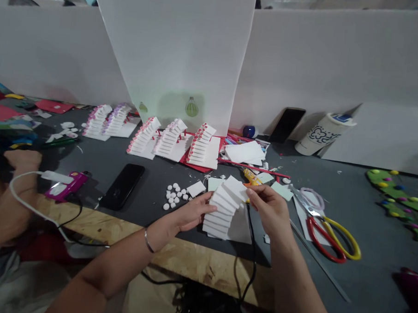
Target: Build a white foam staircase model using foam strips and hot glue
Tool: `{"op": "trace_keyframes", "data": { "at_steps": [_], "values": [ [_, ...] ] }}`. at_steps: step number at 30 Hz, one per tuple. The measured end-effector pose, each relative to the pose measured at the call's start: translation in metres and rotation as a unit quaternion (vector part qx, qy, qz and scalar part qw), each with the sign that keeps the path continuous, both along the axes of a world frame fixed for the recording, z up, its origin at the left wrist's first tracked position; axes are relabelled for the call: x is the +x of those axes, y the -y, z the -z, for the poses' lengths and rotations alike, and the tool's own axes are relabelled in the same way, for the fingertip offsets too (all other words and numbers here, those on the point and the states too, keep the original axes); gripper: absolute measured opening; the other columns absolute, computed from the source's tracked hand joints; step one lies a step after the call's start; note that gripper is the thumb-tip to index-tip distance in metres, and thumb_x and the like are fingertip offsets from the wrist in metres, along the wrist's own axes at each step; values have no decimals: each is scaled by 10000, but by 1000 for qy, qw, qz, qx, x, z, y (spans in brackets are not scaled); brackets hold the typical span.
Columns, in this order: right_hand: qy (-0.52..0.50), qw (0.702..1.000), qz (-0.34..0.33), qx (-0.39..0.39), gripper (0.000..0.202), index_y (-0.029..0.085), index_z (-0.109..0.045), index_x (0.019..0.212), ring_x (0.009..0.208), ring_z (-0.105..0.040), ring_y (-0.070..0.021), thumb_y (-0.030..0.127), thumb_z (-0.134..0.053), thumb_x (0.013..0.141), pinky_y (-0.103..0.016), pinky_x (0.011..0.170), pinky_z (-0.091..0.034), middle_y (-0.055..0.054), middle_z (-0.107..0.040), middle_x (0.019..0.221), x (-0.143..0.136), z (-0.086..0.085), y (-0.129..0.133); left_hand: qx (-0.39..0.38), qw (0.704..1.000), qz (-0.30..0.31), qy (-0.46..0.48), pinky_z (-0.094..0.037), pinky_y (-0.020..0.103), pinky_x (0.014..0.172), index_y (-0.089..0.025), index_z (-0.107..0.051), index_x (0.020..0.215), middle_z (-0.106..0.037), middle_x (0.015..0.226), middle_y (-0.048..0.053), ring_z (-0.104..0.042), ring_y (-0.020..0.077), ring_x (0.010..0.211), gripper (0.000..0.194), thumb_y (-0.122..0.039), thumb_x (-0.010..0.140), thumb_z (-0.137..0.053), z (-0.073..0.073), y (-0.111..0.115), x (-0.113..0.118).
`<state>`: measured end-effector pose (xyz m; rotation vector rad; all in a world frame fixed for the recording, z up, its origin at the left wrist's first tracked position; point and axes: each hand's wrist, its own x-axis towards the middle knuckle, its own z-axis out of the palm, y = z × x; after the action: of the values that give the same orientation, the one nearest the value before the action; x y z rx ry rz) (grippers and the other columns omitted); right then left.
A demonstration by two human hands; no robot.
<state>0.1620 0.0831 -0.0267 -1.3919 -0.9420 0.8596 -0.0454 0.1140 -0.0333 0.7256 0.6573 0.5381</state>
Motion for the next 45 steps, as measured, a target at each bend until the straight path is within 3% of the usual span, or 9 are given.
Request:
{"op": "trace_keyframes", "data": {
  "at_steps": [9, 21, 29, 45],
  "values": [
    [15, 1000, -25, 2, 350, 192, -669, 748, 563, -501, -119, 526, -736, 669, -247, 511, -401, -18, -643, 688, 1, 6, 0, 3, 1000, 26, 12, -436, 243, 742, -220, -641, 1151, -708, 1044, 66, -648, 160, 867, 438, -172, 727, -739, 3, 1, -1],
    [4, 1000, -27, 11, 294, 197, -697, 770, 724, -594, -170, 475, -755, 691, -294, 665, -470, -37, -689, 768, 3, 16, 0, -3, 1000, 9, 6, -448, 250, 757, -213, -646, 1152, -717, 1003, 66, -648, 174, 890, 444, -164, 719, -735, 0, 0, -1],
    [3, 1000, -11, -2, 318, 188, -685, 740, 623, -567, -147, 491, -754, 673, -272, 574, -440, -21, -677, 707, -2, 14, 0, -3, 1000, 12, 0, -452, 261, 774, -213, -639, 1159, -710, 1041, 74, -647, 185, 920, 453, -181, 718, -739, 1, 1, -1],
    [-20, 1000, -7, -14, 298, 184, -676, 718, 576, -507, -121, 457, -769, 644, -255, 540, -400, -7, -649, 672, -5, 11, -2, -4, 1000, 11, -7, -452, 260, 754, -217, -639, 1170, -712, 1011, 63, -637, 167, 875, 476, -172, 706, -736, 0, 0, -2]
  ]
}}
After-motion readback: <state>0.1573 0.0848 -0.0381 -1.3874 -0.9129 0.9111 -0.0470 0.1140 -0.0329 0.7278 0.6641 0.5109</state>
